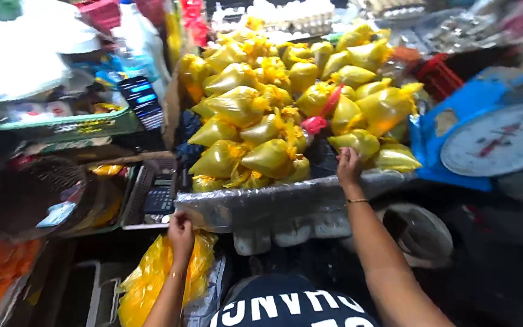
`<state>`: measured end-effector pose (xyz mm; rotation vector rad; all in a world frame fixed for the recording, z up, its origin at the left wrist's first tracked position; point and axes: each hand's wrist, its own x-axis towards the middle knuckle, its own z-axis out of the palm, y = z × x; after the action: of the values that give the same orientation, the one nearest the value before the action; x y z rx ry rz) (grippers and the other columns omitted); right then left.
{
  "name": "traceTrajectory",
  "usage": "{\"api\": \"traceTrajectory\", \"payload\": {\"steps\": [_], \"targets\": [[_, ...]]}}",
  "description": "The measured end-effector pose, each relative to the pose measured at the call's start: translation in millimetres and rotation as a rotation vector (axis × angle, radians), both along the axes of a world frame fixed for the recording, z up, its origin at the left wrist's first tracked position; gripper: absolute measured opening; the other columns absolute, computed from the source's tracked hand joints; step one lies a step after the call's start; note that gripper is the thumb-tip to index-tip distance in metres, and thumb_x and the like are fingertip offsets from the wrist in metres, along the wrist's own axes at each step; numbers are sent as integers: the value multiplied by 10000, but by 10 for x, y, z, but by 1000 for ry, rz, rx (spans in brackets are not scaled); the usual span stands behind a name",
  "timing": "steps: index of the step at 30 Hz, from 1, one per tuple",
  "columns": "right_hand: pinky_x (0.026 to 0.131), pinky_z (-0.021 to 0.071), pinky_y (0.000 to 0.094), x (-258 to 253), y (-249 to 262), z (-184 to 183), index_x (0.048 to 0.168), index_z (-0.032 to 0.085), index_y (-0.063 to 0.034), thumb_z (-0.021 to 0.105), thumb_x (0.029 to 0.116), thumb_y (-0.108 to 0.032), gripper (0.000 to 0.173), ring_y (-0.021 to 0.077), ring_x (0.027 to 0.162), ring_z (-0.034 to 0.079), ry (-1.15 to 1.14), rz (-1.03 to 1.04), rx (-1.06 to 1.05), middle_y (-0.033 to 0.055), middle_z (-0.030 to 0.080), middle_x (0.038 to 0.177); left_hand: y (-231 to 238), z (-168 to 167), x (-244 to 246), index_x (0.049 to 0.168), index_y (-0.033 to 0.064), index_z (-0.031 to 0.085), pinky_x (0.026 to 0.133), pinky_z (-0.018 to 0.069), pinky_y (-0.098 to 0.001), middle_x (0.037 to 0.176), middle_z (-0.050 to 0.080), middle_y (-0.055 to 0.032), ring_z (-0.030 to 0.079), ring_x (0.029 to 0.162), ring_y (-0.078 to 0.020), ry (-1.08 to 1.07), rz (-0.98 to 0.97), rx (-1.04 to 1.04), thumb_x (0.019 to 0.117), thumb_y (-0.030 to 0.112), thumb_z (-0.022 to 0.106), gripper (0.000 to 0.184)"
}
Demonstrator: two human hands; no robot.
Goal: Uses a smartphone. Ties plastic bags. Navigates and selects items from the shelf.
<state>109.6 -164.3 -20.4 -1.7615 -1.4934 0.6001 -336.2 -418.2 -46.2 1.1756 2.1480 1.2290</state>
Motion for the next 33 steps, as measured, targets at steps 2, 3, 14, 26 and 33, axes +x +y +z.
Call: {"api": "traceTrajectory", "payload": {"steps": [2, 3, 14, 26, 33], "targets": [[1003, 483, 623, 42, 24, -96, 1328, 609, 0, 294, 1122, -339, 506, 441, 1127, 652, -32, -15, 47, 278, 668, 1205, -297, 54, 297, 1263, -79, 592, 979, 527, -480, 1165, 668, -232, 660, 1088, -310, -1, -353, -387, 949, 16, 586, 328], [982, 487, 633, 47, 7, -95, 1318, 612, 0, 277, 1122, -360, 529, 446, 1106, 658, -41, -11, 67, 273, 679, 1175, -444, -6, 417, 1296, -33, 595, 989, 519, -491, 1181, 668, -206, 655, 1097, -306, -33, -523, -619, 955, 38, 604, 349], [1009, 474, 590, 61, 17, -88, 1271, 646, 23, 260, 1115, -337, 550, 419, 1116, 661, -33, 8, 127, 256, 700, 1132, -1077, -1039, 864, 1296, -63, 618, 1079, 414, -589, 1310, 618, -294, 571, 1266, -437, 69, -976, -1229, 1066, 232, 524, 386], [1133, 364, 602, 70, 436, 240, 1345, 607, 18, 575, 1028, -234, 406, 465, 1343, 480, -103, 367, -69, 295, 559, 1376, -1160, -25, 1504, 1178, -16, 654, 928, 506, -379, 1076, 670, -134, 627, 988, -178, -494, -762, -1056, 1063, 168, 502, 265], [1093, 364, 683, -189, 1457, 100, 1586, 395, -249, 741, 898, -178, 773, 569, 1434, 297, -342, 489, -131, 291, 163, 1657, -1588, -384, 1926, 1151, 25, 685, 910, 537, -420, 1040, 697, -113, 657, 964, -192, -602, -721, -964, 1066, 235, 487, 301]]}}
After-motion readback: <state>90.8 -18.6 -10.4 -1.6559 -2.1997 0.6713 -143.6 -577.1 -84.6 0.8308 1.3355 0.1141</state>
